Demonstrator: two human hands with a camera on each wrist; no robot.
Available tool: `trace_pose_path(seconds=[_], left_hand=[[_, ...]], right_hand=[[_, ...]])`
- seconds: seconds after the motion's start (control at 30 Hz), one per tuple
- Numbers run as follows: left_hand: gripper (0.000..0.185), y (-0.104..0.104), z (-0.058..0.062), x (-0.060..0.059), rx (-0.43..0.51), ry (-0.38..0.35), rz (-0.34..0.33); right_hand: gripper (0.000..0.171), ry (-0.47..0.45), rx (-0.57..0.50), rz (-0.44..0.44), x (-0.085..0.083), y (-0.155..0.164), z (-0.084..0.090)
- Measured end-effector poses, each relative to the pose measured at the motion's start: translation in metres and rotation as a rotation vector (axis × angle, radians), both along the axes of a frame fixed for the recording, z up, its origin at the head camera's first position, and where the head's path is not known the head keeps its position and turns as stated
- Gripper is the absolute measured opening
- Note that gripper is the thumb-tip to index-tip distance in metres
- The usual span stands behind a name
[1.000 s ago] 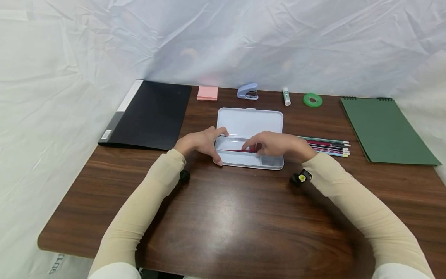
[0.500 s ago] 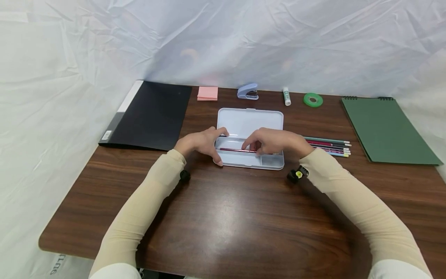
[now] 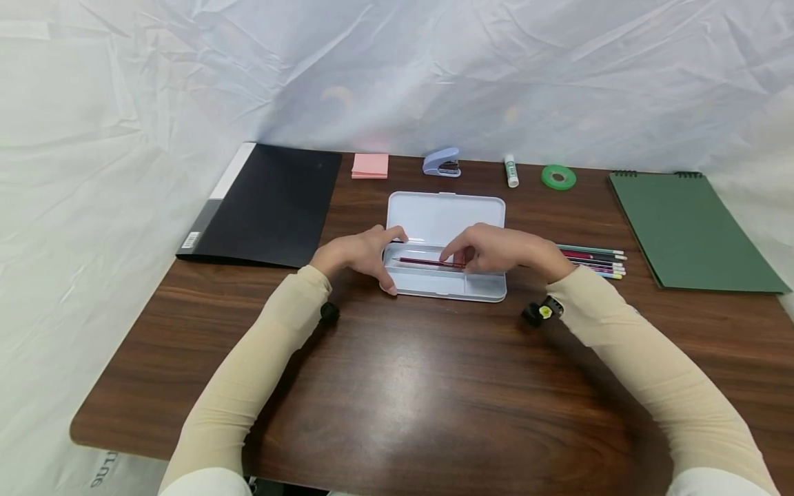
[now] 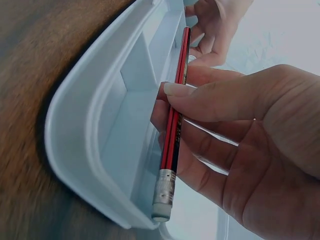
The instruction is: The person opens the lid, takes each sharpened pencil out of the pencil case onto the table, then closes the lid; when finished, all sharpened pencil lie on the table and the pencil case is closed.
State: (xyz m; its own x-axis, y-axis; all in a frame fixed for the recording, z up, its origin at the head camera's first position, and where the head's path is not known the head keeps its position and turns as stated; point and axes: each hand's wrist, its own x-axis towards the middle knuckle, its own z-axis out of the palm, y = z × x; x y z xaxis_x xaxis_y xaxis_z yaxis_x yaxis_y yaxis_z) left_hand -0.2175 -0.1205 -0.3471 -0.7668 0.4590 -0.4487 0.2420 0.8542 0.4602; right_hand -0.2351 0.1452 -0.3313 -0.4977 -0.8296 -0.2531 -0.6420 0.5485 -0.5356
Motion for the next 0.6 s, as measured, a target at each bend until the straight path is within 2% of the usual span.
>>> trace_pose_path(seconds=[0.37, 0.6], left_hand=[[0.095, 0.000, 0.000, 0.000, 0.007, -0.024, 0.015], [0.095, 0.000, 0.000, 0.000, 0.014, -0.026, 0.013]], right_hand=[[0.041, 0.058, -0.012, -0.028, 0.006, 0.026, 0.006], [0.037, 0.110, -0.032, -0.089, 0.014, 0.049, 0.010]])
